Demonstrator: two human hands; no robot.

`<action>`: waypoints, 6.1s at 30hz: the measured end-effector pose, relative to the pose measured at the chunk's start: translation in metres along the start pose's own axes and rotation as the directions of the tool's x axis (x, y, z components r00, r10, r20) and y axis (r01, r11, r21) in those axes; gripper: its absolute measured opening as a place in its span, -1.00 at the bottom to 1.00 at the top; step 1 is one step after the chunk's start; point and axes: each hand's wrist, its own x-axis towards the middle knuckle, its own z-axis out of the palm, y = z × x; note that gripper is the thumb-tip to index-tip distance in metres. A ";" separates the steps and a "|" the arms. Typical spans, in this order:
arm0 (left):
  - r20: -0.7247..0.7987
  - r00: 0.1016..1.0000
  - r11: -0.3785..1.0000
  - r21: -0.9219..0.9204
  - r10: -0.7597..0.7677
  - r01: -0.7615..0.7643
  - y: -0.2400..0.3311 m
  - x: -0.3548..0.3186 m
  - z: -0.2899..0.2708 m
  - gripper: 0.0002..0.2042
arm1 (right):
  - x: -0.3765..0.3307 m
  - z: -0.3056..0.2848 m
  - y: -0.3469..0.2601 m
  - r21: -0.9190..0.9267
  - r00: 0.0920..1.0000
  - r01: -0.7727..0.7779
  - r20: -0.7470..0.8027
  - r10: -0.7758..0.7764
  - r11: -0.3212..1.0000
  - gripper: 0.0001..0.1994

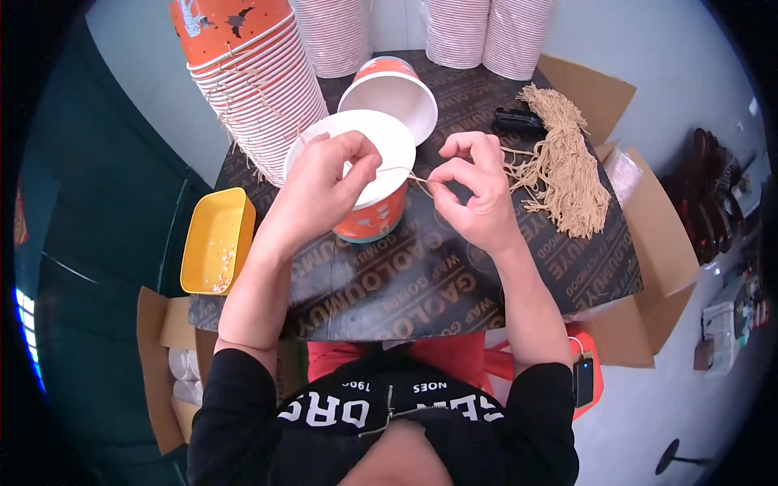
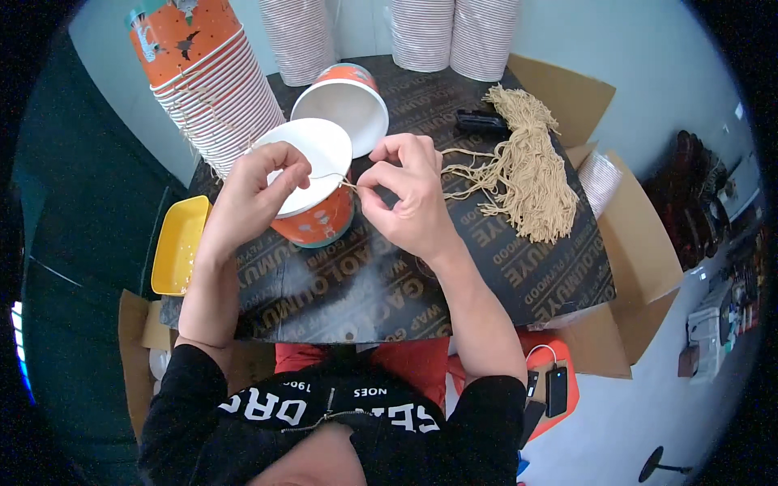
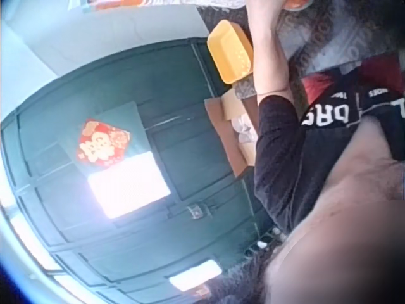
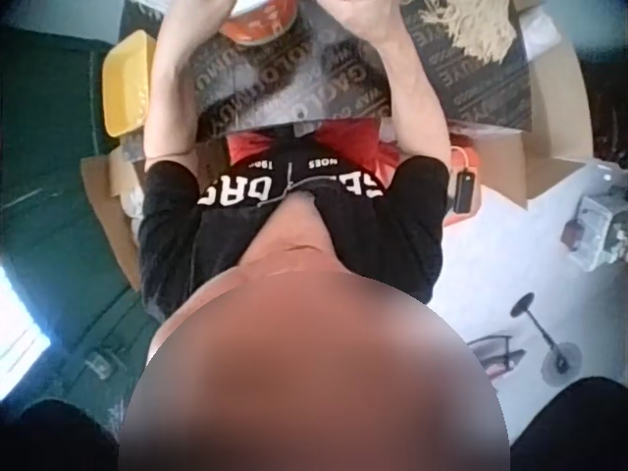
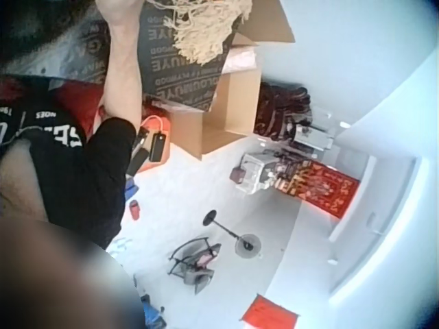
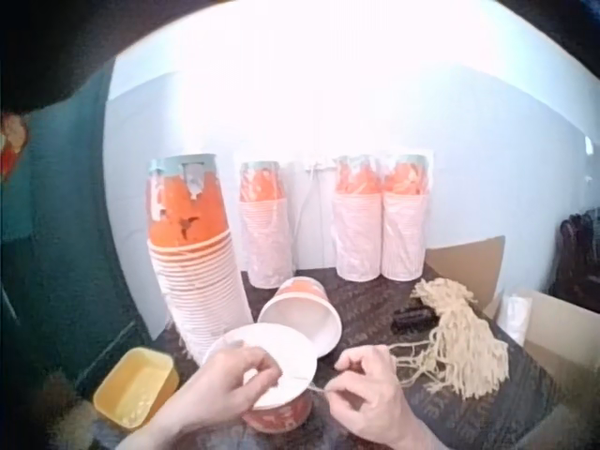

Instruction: Tie precut lengths of string to the rims of paper cups for assembly.

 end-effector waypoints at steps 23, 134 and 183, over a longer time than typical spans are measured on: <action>0.299 0.929 0.933 0.215 0.218 -0.288 -0.015 -0.007 -0.020 -0.90 | 0.001 0.001 0.001 0.009 0.988 0.123 -0.096 -0.121 0.992 -0.84; 0.390 0.898 0.978 -0.046 0.206 -0.204 -0.034 0.010 0.004 -0.81 | -0.013 0.046 -0.015 -0.087 0.971 0.215 -0.089 -0.223 0.973 -0.78; 0.408 0.908 0.721 -0.600 -0.098 0.348 -0.005 0.003 0.020 -0.92 | -0.005 0.026 -0.007 0.046 0.974 0.128 -0.193 -0.117 0.991 -0.75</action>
